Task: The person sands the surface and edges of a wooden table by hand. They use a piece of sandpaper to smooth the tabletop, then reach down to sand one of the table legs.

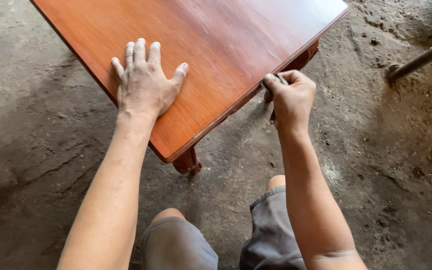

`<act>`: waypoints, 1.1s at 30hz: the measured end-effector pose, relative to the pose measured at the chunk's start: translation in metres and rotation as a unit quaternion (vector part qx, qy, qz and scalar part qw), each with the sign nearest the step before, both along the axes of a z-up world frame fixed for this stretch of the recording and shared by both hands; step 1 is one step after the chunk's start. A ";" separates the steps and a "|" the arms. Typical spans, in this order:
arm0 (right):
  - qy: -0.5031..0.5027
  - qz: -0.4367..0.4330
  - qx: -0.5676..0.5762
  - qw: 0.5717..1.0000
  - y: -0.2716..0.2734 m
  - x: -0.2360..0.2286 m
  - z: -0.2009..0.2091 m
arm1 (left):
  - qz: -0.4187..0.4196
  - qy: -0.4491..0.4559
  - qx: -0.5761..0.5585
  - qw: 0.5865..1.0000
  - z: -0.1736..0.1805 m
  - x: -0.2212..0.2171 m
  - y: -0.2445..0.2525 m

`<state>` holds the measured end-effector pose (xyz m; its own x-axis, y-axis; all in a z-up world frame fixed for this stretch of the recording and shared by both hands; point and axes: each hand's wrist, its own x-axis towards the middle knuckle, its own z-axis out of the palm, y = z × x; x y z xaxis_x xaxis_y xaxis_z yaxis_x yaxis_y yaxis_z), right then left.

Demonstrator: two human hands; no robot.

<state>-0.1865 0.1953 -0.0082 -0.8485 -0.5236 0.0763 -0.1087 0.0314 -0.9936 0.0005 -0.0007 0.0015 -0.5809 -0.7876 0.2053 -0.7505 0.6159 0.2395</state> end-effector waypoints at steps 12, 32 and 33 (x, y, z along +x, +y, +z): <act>0.011 -0.042 -0.085 0.995 -0.013 -0.027 -0.019 | -0.001 0.009 0.000 1.000 0.006 0.000 0.006; -0.023 -0.040 -0.066 0.997 -0.005 -0.006 -0.037 | 0.002 0.000 0.004 1.000 0.007 -0.003 0.008; -0.044 -0.056 -0.080 0.994 -0.009 -0.025 -0.037 | 0.004 0.000 0.003 1.000 0.008 -0.002 0.007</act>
<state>-0.2116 0.1860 -0.0453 -0.9079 -0.4126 0.0741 -0.0266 -0.1198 -0.9924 -0.0018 0.0067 0.0096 -0.5740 -0.7941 0.1998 -0.7559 0.6077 0.2437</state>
